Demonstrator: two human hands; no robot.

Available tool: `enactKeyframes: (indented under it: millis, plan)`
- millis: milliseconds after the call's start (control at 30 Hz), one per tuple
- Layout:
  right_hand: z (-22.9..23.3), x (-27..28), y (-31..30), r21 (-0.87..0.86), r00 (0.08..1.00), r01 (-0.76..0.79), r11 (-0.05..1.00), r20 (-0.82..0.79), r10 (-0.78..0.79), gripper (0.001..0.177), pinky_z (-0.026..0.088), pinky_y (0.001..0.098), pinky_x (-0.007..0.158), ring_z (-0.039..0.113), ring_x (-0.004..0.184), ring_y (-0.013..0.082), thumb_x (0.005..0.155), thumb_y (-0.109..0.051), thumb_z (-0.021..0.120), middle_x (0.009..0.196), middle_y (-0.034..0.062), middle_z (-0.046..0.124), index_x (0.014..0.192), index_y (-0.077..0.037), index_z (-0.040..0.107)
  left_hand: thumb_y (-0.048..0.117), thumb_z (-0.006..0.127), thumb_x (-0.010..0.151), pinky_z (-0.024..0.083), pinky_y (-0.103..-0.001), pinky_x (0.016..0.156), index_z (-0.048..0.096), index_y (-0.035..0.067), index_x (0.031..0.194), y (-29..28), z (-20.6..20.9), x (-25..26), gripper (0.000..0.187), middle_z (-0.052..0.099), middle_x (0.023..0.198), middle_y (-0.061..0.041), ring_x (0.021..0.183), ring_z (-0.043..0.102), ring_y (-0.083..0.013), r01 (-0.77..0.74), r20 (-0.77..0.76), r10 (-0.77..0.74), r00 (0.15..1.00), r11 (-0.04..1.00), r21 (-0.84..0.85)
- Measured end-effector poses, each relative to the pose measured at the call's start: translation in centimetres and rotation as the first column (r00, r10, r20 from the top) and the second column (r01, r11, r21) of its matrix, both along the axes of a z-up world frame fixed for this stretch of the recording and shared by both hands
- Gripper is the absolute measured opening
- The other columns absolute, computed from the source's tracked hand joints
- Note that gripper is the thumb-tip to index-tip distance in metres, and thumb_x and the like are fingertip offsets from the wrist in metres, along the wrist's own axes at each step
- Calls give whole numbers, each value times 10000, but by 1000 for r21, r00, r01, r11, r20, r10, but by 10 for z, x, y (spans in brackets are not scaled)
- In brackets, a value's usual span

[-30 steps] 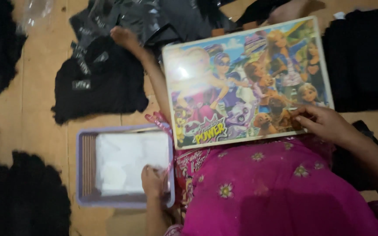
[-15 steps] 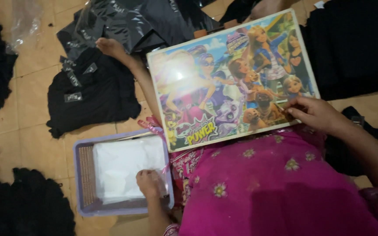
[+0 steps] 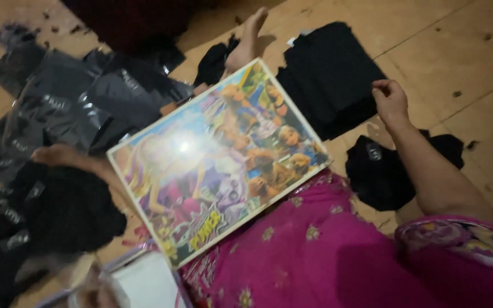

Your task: Folding black shirts using a cardboard template for uniform size and then placing each folded shirt into a plastic bag.

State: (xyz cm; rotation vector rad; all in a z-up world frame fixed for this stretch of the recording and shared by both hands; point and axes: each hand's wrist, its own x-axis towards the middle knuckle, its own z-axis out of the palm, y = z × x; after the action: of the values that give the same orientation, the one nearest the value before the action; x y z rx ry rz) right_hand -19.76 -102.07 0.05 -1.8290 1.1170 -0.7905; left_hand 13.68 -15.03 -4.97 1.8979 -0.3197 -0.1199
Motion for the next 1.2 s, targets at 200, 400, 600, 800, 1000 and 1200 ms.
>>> enactKeyframes:
  millis: [200,400,600,800,1000,1200]
  plan:
    - [-7,5,-42,-350,962,-44,936,-267,-55,318,492,402,907,626,1045,340,972,-90,638,1183,209,648,1260,45,640,113,645,785,515,-378,678,651,-8,1215,-273,147,-35,447,735,893,-114,720,659,-274,233,291,-367,884,884,406]
    - [2,30,-59,-246,829,-113,963,-558,-45,482,484,500,897,624,1091,455,1019,-287,617,1219,284,672,1336,76,616,149,607,830,471,-429,996,647,32,1044,-363,163,-62,247,686,1312,-133,1157,615,-331,504,168,-686,708,657,561]
    - [-5,32,-60,31,815,224,974,-554,-170,654,380,548,1040,484,1298,483,1074,-438,505,1449,298,517,1506,51,454,303,711,828,304,-504,1176,615,99,883,-363,137,-65,232,602,1437,-115,1392,482,-334,498,206,-706,678,647,578]
    - [-92,5,-60,353,854,507,786,-80,-515,523,434,353,1085,503,1329,283,1107,-383,505,1455,195,446,1434,-3,357,244,711,837,293,-523,1175,608,101,863,-363,131,-68,178,618,1427,-101,1405,476,-342,498,223,-685,694,679,539]
    - [-84,7,-44,395,845,429,812,142,-516,465,490,275,1049,620,1246,189,1049,-363,543,1393,89,609,1403,-62,538,235,708,839,329,-513,1151,631,99,884,-364,133,-69,163,615,1424,-98,1378,504,-330,469,252,-671,697,693,548]
    - [-112,-12,-100,26,794,605,796,-99,-600,430,511,330,929,670,1065,235,972,-409,707,1173,95,710,1217,-58,675,202,709,812,351,-504,1148,651,92,866,-366,126,-71,136,630,1398,-95,1343,541,-329,443,303,-665,682,706,552]
